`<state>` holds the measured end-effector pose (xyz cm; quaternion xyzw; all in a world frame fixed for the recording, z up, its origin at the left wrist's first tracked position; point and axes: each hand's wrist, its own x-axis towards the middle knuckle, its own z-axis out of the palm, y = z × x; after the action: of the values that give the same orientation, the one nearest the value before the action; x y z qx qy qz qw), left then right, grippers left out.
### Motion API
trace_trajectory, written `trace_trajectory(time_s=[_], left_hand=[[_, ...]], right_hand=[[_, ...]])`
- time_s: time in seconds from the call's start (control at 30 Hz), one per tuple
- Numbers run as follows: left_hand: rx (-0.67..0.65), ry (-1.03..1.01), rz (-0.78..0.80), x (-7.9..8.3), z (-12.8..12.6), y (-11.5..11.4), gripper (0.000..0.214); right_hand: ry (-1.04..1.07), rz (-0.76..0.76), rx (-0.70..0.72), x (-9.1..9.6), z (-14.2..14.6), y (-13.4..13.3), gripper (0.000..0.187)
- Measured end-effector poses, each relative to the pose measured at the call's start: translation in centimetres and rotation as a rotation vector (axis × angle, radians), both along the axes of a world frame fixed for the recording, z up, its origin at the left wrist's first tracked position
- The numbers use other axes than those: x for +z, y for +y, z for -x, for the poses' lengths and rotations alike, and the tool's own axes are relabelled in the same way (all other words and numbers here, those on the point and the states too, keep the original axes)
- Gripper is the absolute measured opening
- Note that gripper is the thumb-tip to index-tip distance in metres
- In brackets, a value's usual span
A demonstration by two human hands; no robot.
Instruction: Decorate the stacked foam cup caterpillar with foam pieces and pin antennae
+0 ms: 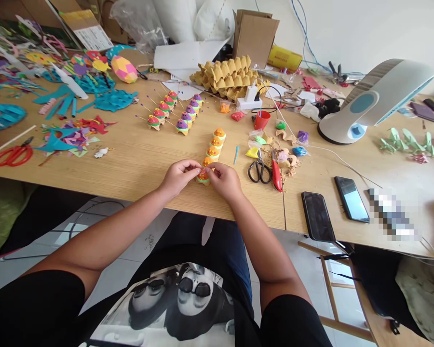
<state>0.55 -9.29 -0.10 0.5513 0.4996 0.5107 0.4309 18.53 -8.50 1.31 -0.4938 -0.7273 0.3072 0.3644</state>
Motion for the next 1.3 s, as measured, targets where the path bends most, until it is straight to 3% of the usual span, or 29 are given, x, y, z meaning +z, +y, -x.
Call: trace_trajectory(time_s=[0.43,0.67,1.3], left_hand=[[-0.020,-0.028,0.000,-0.20,0.12,0.03,0.022],[-0.015,0.005,-0.031,-0.15,0.19,-0.08,0.019],[0.038,0.063,-0.048,0.22,0.33,-0.18,0.018]], right_hand=[[-0.046,-0.032,0.025,0.12,-0.01,-0.10,0.033],[-0.118,-0.065,0.000,0.30,0.03,-0.28,0.025],[-0.002,-0.002,0.025,0.35,0.13,-0.32,0.029]])
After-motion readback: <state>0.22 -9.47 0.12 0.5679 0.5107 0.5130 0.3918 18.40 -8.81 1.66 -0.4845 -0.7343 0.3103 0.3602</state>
